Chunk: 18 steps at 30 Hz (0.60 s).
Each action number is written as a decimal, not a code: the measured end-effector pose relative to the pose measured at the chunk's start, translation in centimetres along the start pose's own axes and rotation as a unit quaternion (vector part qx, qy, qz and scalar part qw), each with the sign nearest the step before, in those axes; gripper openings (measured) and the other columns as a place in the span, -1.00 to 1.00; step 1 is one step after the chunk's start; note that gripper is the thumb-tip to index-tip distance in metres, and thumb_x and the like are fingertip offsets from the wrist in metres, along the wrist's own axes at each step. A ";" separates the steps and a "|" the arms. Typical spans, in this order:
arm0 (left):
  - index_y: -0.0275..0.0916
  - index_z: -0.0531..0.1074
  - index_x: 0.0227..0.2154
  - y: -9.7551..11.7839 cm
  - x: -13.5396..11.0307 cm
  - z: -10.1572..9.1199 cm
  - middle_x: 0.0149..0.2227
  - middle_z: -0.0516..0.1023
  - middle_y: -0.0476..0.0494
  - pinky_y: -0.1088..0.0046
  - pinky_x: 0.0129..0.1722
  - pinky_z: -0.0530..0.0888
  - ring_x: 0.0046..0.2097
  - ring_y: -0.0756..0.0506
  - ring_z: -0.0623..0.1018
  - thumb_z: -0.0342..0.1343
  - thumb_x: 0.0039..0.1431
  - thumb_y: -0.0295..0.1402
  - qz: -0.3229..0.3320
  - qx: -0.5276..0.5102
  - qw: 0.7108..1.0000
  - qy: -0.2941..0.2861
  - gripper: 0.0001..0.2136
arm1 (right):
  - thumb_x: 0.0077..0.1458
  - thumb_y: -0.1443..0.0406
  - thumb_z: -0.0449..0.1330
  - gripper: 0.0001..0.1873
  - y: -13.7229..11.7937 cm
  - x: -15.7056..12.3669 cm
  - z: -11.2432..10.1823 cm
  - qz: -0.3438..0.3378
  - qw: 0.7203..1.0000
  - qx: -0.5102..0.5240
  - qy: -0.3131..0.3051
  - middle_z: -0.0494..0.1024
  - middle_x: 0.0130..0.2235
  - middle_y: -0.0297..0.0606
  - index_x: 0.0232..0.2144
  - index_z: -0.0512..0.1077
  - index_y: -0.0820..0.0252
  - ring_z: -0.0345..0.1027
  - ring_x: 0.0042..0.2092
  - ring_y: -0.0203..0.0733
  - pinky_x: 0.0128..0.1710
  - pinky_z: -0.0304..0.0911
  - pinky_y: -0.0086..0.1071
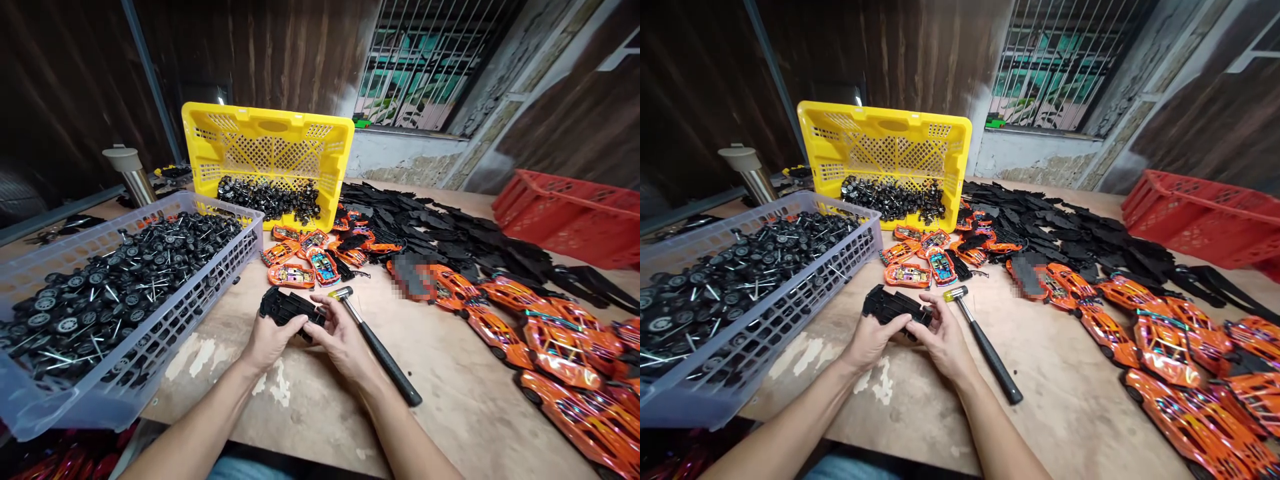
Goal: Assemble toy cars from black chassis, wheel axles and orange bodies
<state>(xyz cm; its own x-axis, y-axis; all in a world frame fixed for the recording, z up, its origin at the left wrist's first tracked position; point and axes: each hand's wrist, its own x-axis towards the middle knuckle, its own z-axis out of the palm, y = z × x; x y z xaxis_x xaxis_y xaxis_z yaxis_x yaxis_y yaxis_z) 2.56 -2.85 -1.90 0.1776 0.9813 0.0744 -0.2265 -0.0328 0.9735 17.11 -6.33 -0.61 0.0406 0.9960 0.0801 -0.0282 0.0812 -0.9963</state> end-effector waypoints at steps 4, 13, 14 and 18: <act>-0.27 0.48 -0.12 0.3 0.2 0.1 -0.12 0.61 -0.17 0.33 0.04 0.44 -0.05 -0.14 0.56 0.25 0.05 -0.33 0.024 0.030 0.999 -0.016 -0.69 | -0.05 0.09 0.34 -0.33 0.3 0.3 -0.2 0.038 0.999 0.015 0.012 0.48 -0.16 -0.24 0.10 0.27 0.08 0.42 -0.13 -0.14 -0.20 0.39 -0.33; -0.30 0.54 -0.27 0.8 0.2 -0.3 -0.25 0.64 -0.14 0.40 -0.10 0.48 -0.17 -0.12 0.57 0.32 -0.03 -0.22 -0.029 -0.141 0.988 0.057 -0.70 | -0.05 -0.06 0.29 -0.34 0.1 0.5 -2.0 0.117 0.987 -0.001 0.109 0.39 -0.44 -0.38 0.03 0.35 0.15 0.29 -0.51 -0.29 -0.58 0.23 -0.44; -0.32 0.54 -0.28 0.8 0.5 -0.4 -0.30 0.63 -0.14 0.42 -0.18 0.49 -0.23 -0.11 0.58 0.33 -0.06 -0.19 -0.046 -0.150 0.984 0.086 -0.67 | -0.06 -0.06 0.30 -0.36 -0.4 0.8 -2.0 0.094 0.988 -0.035 0.117 0.42 -0.42 -0.34 -0.01 0.38 0.16 0.32 -0.47 -0.25 -0.55 0.26 -0.42; -0.33 0.50 -0.29 0.3 1.6 -0.3 -0.34 0.62 -0.16 0.45 -0.39 0.45 -0.36 -0.09 0.55 0.34 -0.12 -0.10 -0.137 -0.204 0.958 0.150 -0.58 | 0.05 -0.03 0.21 -0.57 -4.7 3.4 0.3 -0.086 0.970 -0.218 0.069 0.51 -0.34 -0.22 -0.20 0.47 0.17 0.40 -0.33 -0.15 -0.38 0.34 -0.34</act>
<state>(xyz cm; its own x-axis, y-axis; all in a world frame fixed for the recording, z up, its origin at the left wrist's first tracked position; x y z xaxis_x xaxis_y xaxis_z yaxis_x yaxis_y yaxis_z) 2.50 -1.21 -1.57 0.0138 0.9550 -0.2964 -0.5765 0.2498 0.7780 17.07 -3.28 4.32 0.1421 0.9520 0.2712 0.4150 0.1914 -0.8895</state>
